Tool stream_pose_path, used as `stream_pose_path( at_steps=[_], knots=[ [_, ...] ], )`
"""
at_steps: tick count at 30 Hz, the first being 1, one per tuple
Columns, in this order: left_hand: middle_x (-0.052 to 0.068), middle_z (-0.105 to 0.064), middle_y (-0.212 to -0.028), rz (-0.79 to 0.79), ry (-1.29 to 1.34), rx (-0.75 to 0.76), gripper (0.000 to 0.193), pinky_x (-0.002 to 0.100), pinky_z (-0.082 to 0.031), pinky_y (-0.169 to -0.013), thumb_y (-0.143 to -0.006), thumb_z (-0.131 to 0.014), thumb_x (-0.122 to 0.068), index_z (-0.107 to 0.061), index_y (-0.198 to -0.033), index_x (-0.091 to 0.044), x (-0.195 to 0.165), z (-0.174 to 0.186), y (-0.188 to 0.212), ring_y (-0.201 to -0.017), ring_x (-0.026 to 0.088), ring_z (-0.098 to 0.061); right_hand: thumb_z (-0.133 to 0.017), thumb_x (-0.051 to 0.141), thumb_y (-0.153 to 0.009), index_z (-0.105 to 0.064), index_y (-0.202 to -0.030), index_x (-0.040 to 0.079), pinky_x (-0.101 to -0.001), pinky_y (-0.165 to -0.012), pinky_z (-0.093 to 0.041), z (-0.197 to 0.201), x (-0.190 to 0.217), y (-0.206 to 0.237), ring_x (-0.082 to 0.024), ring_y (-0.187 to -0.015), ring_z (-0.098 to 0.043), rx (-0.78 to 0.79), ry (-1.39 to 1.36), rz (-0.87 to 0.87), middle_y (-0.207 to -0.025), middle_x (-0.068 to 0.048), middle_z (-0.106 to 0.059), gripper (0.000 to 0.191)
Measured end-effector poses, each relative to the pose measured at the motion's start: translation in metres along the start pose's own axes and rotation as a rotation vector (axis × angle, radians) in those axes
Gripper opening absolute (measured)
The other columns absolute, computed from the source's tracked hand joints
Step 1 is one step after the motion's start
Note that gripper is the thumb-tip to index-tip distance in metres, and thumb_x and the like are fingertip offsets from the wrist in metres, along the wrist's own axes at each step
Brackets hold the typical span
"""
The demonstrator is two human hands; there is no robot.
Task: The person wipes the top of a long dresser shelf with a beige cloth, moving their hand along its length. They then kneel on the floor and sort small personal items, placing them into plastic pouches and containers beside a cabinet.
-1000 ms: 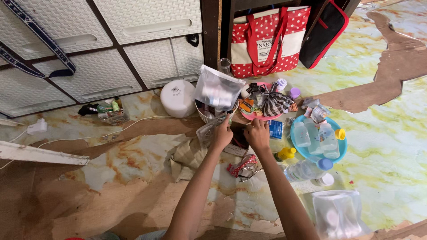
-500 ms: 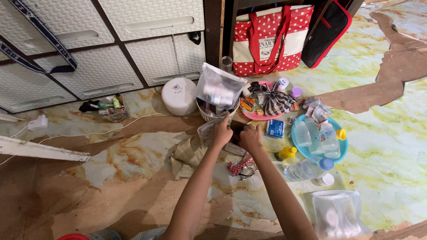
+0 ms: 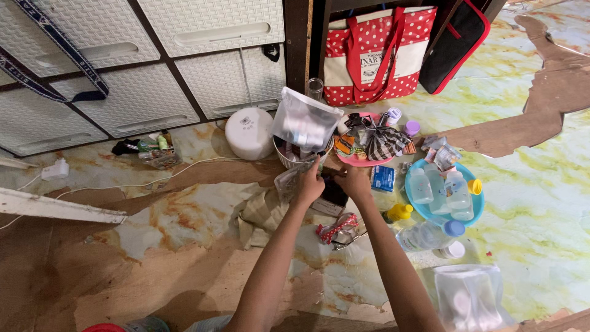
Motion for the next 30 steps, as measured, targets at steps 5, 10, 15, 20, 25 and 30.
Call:
stream_pose_path(
  at_steps=[5, 10, 15, 20, 25, 30],
  knots=[
    [0.016, -0.077, -0.097, -0.044, 0.053, -0.033, 0.087, 0.047, -0.058, -0.080, -0.087, -0.064, -0.006, -0.028, -0.163, -0.026, 0.003, -0.003, 0.000, -0.086, 0.032, -0.074, -0.078, 0.033, -0.087, -0.074, -0.094, 0.002, -0.0379, -0.062, -0.062, 0.002, -0.002, 0.000, -0.023, -0.054, -0.073, 0.098, -0.279, -0.227, -0.063, -0.017, -0.072, 0.031],
    [0.013, -0.076, -0.084, -0.179, -0.003, -0.096, 0.095, 0.048, -0.056, -0.077, -0.082, -0.066, -0.002, -0.023, -0.164, -0.025, 0.001, -0.002, 0.005, -0.080, 0.034, -0.074, -0.078, 0.010, -0.085, -0.069, -0.105, -0.009, -0.0367, -0.062, -0.064, -0.014, 0.003, -0.008, -0.022, -0.068, -0.076, 0.112, -0.807, -0.142, -0.090, -0.017, -0.075, 0.029],
    [0.016, -0.075, -0.087, -0.199, 0.037, -0.109, 0.100, 0.050, -0.054, -0.076, -0.084, -0.062, 0.002, -0.010, -0.167, -0.021, -0.001, -0.006, 0.002, -0.083, 0.038, -0.072, -0.072, 0.004, -0.077, -0.065, -0.119, -0.001, -0.0364, -0.078, -0.062, -0.015, 0.015, -0.013, -0.024, -0.089, -0.077, 0.159, -0.805, 0.166, -0.109, -0.018, -0.076, 0.043],
    [0.020, -0.075, -0.093, -0.153, 0.073, -0.069, 0.101, 0.048, -0.055, -0.082, -0.083, -0.060, 0.003, -0.008, -0.166, -0.021, 0.002, -0.009, 0.002, -0.089, 0.039, -0.072, -0.073, 0.002, -0.075, -0.069, -0.118, 0.006, -0.0436, -0.087, -0.056, -0.006, 0.025, 0.000, -0.035, -0.104, -0.071, -0.042, -0.358, 0.396, -0.111, -0.019, -0.075, 0.043],
    [0.017, -0.074, -0.114, -0.103, 0.127, -0.055, 0.100, 0.046, -0.053, -0.090, -0.085, -0.054, 0.005, -0.005, -0.166, -0.025, 0.000, -0.008, 0.000, -0.105, 0.038, -0.069, -0.078, 0.006, -0.072, -0.072, -0.108, 0.007, -0.0467, -0.082, -0.056, 0.001, 0.024, 0.010, -0.039, -0.096, -0.069, -0.116, -0.241, 0.400, -0.104, -0.019, -0.071, 0.036],
    [0.014, -0.069, -0.130, -0.063, 0.170, -0.028, 0.099, 0.043, -0.053, -0.094, -0.087, -0.053, 0.006, -0.003, -0.166, -0.025, 0.001, -0.002, 0.000, -0.114, 0.034, -0.067, -0.079, 0.010, -0.075, -0.072, -0.101, 0.007, -0.0460, -0.083, -0.055, 0.002, 0.016, 0.007, -0.036, -0.094, -0.069, -0.034, -0.235, 0.347, -0.101, -0.016, -0.069, 0.028]
  ],
)
Point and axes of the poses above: each hand's wrist, its own y-axis away from the middle knuckle, its own z-axis out of the back of the hand, x = y × z, the point moved 5 cm from there along -y, towards the middle knuckle
